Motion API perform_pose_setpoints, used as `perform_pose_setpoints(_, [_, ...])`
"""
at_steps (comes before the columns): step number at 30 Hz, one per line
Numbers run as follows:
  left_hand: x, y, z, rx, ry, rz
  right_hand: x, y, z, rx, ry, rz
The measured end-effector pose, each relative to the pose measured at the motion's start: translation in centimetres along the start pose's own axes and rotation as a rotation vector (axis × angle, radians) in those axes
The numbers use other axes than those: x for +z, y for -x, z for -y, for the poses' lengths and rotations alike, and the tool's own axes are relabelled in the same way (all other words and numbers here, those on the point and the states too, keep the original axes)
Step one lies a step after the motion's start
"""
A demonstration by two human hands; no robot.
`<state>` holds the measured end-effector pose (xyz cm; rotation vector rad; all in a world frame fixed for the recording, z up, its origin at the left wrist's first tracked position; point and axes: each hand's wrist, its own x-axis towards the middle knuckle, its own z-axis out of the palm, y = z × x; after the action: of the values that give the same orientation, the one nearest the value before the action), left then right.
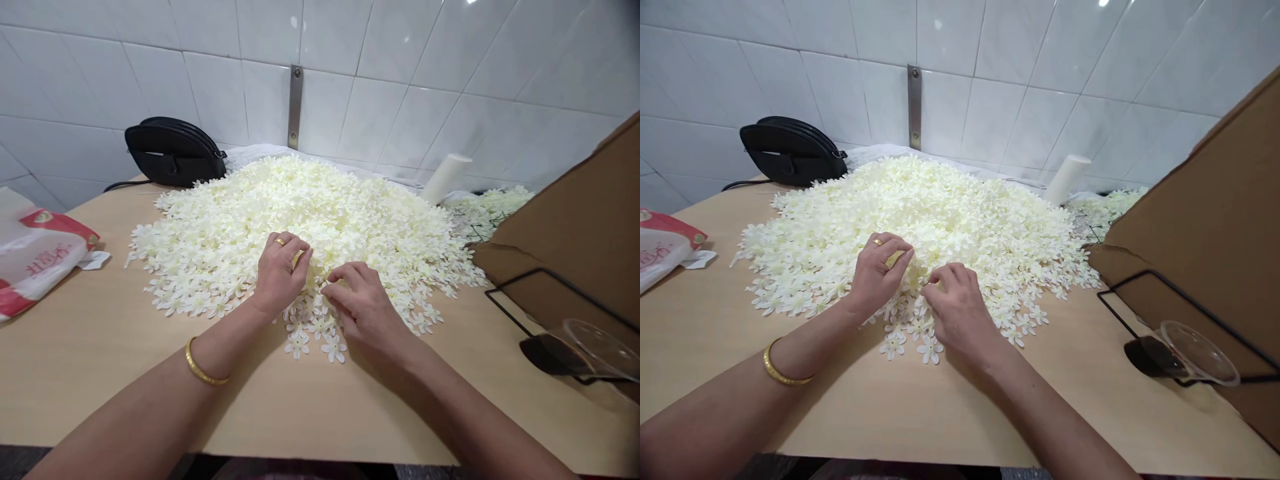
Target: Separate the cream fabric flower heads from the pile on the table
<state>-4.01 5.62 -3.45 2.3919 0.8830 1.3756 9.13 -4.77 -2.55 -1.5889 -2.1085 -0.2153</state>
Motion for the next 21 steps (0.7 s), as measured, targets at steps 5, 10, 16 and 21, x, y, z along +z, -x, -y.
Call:
perform_pose_setpoints(5, [0.1,0.2,-0.3,-0.033,0.049,0.031,-1.2,-0.4,-0.3,0.0,-0.101,0.003])
perform_pose_setpoints(10, [0.4,0.3,-0.2,-0.022,0.043,0.053,-0.8,0.7,0.3,-0.022,-0.047,0.09])
perform_pose_setpoints(16, [0.5,0.2,-0.1,0.005,0.04,0.033,-0.4,1.0,-0.3,0.074,-0.106,-0.004])
perform_pose_setpoints(21, [0.8,0.4,-0.4,0.051,0.065,0.033,-2.3,1.1,-2.2,0.327,-0.372,-0.123])
